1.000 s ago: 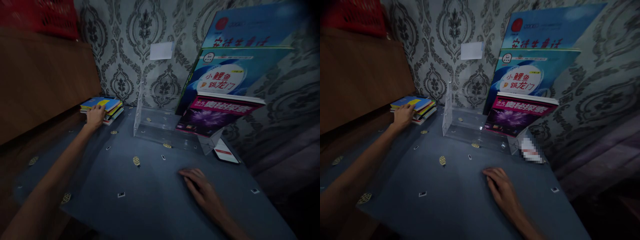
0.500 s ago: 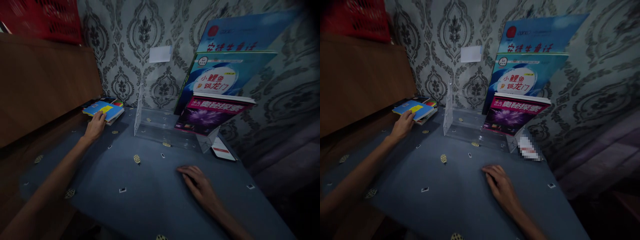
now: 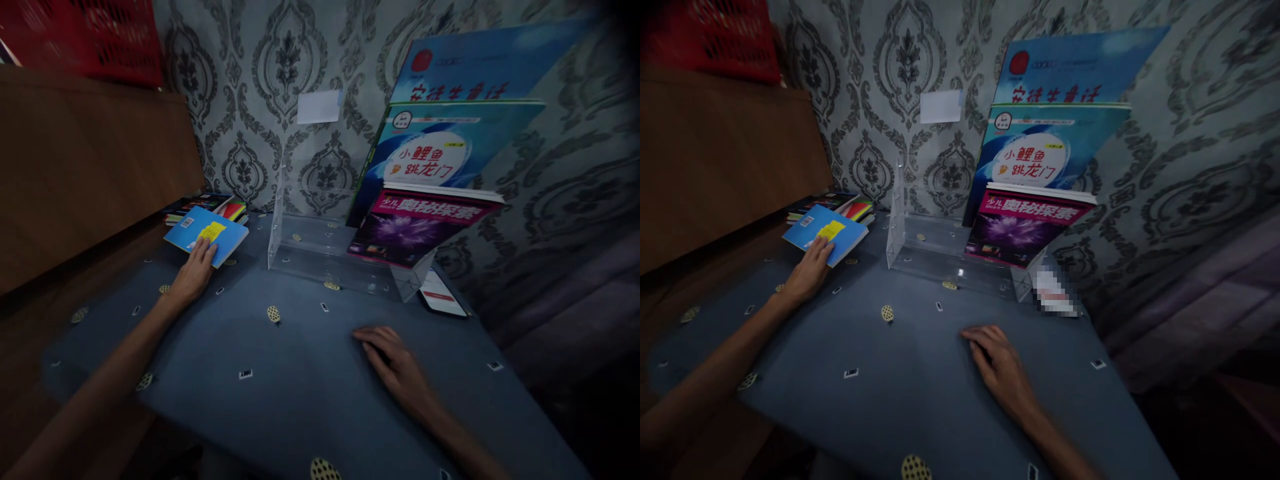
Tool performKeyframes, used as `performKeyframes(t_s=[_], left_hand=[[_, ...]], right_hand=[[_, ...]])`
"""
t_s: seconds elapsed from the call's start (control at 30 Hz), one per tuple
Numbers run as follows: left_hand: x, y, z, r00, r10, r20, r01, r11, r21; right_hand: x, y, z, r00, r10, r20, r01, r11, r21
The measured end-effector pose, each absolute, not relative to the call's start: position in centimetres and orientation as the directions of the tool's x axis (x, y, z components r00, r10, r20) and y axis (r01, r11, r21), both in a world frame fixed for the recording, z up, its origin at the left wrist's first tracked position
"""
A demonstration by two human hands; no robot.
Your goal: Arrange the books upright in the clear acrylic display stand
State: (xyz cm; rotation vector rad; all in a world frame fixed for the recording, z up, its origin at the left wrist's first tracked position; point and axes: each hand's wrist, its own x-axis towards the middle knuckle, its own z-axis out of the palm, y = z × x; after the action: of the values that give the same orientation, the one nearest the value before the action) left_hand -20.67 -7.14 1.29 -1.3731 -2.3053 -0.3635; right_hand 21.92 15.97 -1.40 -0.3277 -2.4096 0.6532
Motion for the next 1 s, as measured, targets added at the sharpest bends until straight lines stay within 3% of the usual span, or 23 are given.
performKeyframes(t_s=[0.4, 0.6, 1.0], left_hand=[[-16.6, -8.9, 0.4, -0.454, 0.803, 0.386, 0.849, 0.522, -0.089], [-14.2, -9.3, 0.6, -0.533, 0.825, 0.191, 0.823, 0.557, -0.110], [-8.7, -10.0, 3.0, -0.467, 0.876, 0.119, 0.822, 0.479, -0.307]], right_hand=[[22.1, 15.6, -0.7, -0.814, 0.382, 0.438, 0.107, 0.840, -0.532], [22.0, 15.5, -0.7, -0.817, 0.383, 0.430, 0.113, 0.839, -0.533], [22.2, 15.1, -0.3, -0.833, 0.371, 0.411, 0.103, 0.833, -0.543]])
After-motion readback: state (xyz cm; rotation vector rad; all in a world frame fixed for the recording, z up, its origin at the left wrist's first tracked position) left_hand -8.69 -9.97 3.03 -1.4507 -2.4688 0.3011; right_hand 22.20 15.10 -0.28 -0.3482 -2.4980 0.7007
